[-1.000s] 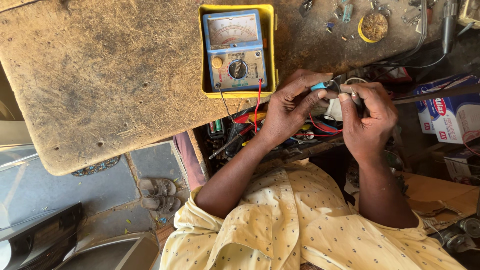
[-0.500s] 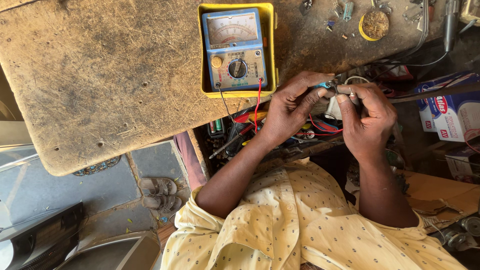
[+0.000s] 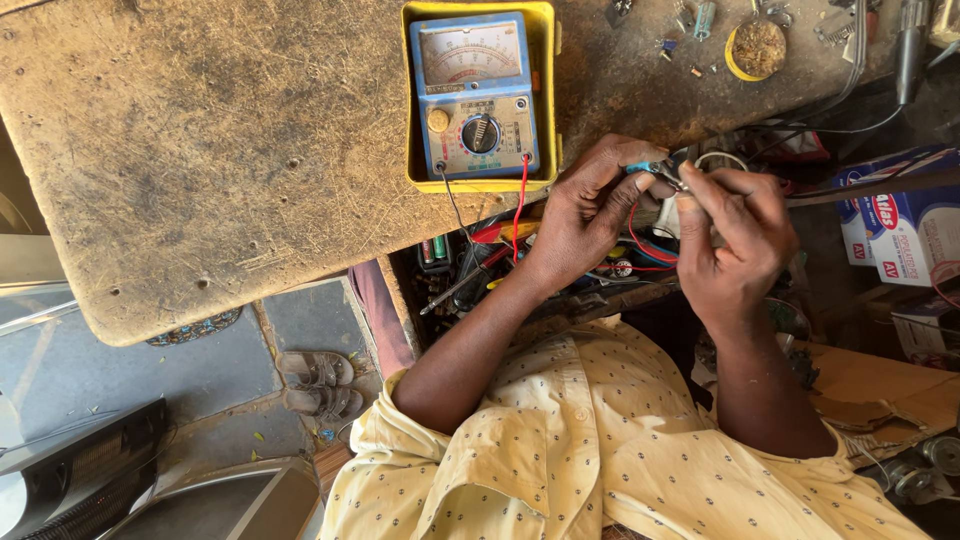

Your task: The person sits at a cluttered workbench and uses a multimeter to test small electronic components. They then use a soldering iron and pliers to modify the components, placing finished pieces on the bench.

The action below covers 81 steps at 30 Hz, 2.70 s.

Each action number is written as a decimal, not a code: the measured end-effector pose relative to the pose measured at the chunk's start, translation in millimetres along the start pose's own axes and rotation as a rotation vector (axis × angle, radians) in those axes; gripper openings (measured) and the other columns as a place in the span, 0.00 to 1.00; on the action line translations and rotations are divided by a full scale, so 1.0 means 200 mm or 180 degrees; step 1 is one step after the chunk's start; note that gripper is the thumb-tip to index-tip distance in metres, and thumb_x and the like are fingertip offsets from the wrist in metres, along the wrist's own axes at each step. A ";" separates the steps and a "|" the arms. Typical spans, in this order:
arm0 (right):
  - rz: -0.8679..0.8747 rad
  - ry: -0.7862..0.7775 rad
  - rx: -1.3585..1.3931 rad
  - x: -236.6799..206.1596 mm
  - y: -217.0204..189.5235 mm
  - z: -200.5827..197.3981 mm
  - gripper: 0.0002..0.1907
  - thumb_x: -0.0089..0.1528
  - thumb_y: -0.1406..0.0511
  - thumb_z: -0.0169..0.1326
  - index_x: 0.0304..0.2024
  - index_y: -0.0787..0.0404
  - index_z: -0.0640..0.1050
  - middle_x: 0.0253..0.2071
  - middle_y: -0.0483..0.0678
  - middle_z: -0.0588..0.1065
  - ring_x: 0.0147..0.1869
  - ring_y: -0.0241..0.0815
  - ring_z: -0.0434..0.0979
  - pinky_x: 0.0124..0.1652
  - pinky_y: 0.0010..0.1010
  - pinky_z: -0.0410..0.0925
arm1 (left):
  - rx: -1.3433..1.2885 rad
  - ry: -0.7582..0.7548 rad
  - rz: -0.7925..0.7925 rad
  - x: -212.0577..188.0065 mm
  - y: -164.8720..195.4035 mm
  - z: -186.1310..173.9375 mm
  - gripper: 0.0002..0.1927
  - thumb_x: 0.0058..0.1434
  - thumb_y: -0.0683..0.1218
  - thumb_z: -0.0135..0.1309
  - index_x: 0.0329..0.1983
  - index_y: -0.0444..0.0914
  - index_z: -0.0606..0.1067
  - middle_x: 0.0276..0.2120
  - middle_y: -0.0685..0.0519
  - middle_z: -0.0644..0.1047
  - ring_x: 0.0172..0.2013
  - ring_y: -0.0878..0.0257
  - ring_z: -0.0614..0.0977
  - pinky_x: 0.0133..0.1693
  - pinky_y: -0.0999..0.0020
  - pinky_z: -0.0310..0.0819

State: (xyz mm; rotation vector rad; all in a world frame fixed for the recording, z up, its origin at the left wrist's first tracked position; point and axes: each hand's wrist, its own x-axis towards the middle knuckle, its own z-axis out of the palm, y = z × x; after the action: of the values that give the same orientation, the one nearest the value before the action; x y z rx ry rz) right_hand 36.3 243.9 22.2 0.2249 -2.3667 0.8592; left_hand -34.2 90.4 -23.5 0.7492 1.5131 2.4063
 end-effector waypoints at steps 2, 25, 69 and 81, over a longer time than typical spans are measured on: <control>-0.0047 -0.0039 -0.0103 -0.02 0.02 0.00 0.14 0.73 0.74 0.63 0.61 0.62 0.81 0.49 0.50 0.74 0.48 0.42 0.77 0.42 0.29 0.71 | 0.0061 0.0013 0.0022 0.00 0.00 0.00 0.10 0.77 0.37 0.48 0.59 0.32 0.73 0.52 0.51 0.73 0.49 0.68 0.81 0.53 0.73 0.77; 0.0005 -0.0038 -0.0111 -0.03 0.04 0.03 0.11 0.76 0.76 0.60 0.59 0.65 0.80 0.50 0.53 0.77 0.53 0.46 0.81 0.46 0.31 0.74 | -0.0134 0.0018 0.0070 0.01 -0.07 0.01 0.11 0.77 0.36 0.47 0.61 0.33 0.73 0.53 0.51 0.73 0.52 0.66 0.79 0.52 0.73 0.83; 0.0552 -0.0189 0.0013 0.40 0.08 0.00 0.06 0.65 0.73 0.68 0.43 0.68 0.83 0.31 0.52 0.74 0.32 0.41 0.71 0.30 0.31 0.62 | 0.0088 0.0473 -0.0063 0.04 -0.05 0.05 0.29 0.71 0.34 0.49 0.73 0.30 0.54 0.63 0.40 0.72 0.58 0.58 0.80 0.58 0.63 0.81; -0.0121 -0.0241 -0.0201 0.71 0.48 0.21 0.07 0.66 0.71 0.65 0.44 0.70 0.82 0.39 0.53 0.79 0.38 0.44 0.78 0.38 0.33 0.68 | 0.0038 0.0416 -0.0201 0.04 -0.08 0.04 0.29 0.73 0.34 0.48 0.75 0.31 0.54 0.56 0.43 0.76 0.50 0.62 0.82 0.55 0.66 0.80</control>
State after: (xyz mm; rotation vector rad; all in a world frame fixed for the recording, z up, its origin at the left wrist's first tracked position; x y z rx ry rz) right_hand -130.7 298.0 31.1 0.2805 -2.4474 0.7694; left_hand -38.6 107.7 -31.5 0.5469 1.5755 2.4439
